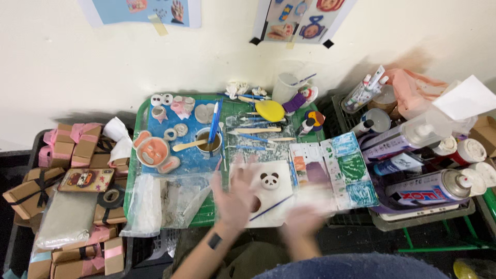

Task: The person paints small clay figures of a panda and other shapes using a fine-tipped brush and liquid colors from a palette.

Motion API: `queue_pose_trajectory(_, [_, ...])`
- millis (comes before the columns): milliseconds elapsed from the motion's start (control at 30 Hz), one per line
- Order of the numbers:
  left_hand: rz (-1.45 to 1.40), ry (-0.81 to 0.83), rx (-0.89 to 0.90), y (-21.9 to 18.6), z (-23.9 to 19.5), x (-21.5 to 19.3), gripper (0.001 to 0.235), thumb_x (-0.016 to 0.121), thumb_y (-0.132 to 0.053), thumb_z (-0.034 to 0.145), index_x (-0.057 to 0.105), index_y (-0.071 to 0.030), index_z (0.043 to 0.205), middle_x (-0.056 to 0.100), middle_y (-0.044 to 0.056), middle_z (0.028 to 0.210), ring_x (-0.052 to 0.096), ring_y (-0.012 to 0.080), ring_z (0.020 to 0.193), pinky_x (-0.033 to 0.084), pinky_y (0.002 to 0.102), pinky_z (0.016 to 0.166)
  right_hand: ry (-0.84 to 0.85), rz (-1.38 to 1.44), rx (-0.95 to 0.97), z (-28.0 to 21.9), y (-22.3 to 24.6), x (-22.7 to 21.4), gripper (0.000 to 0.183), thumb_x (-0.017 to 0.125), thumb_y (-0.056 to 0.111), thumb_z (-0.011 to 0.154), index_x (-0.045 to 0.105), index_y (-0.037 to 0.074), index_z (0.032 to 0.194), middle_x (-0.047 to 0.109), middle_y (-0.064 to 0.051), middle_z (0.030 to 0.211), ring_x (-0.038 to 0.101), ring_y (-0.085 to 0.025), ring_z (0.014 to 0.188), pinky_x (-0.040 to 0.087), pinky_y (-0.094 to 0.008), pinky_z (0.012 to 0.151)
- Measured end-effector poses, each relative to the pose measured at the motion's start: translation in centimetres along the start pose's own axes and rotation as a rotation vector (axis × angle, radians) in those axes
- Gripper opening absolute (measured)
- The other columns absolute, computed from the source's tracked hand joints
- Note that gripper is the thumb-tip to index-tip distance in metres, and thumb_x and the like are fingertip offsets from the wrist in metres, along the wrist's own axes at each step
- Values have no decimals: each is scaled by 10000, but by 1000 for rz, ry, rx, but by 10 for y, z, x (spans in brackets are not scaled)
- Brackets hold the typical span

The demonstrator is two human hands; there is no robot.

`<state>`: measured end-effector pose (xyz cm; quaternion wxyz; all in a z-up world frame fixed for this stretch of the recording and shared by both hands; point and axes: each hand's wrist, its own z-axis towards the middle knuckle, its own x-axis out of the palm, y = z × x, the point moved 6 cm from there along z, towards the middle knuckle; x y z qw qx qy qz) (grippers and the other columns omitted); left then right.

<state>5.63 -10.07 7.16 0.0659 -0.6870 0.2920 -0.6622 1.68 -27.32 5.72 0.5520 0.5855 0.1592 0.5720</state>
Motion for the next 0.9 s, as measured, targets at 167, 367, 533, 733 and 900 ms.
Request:
queue_pose_trajectory(167, [-252,-50,-282,-5,-3,23,1027,110,-848,790,233,-262,1624,381,72,1629,365,284,1473,206,532,1200,-43,-87,58,9,-6,17,557,702,322,954,501,-1,1361,649,-178,1349,628,-267,1268,484,-421,1121])
queue_pose_trajectory(367, [285,121,128,-10,-5,40,1030,109,-789,973,272,-26,1646,337,183,1716,307,359,1585,179,533,1265,194,-175,-28,-40,-14,73,553,599,322,1007,441,-10,1420,604,-173,1410,581,-243,1328,435,-401,1174])
queue_pose_trajectory(533, [227,-66,321,-50,0,11,892,220,-626,930,205,-89,1642,269,133,1713,271,294,1565,144,420,1229,-171,41,-80,38,19,-9,552,513,323,1051,391,-17,1469,566,-168,1461,542,-223,1378,394,-384,1217])
queue_pose_trajectory(733, [714,133,598,-49,-30,22,767,341,-444,1032,247,20,1636,237,187,1732,253,308,1597,147,450,1296,350,-54,342,-38,-46,52,586,653,174,971,377,2,1458,582,-167,1336,553,-235,1279,443,-398,1114])
queue_pose_trajectory(900, [816,-25,599,-78,-38,-16,654,367,-345,1054,349,51,1574,382,200,1656,344,314,1555,214,452,1279,665,-971,253,27,20,24,527,838,220,814,542,82,1228,742,-85,1050,708,-177,979,556,-314,870])
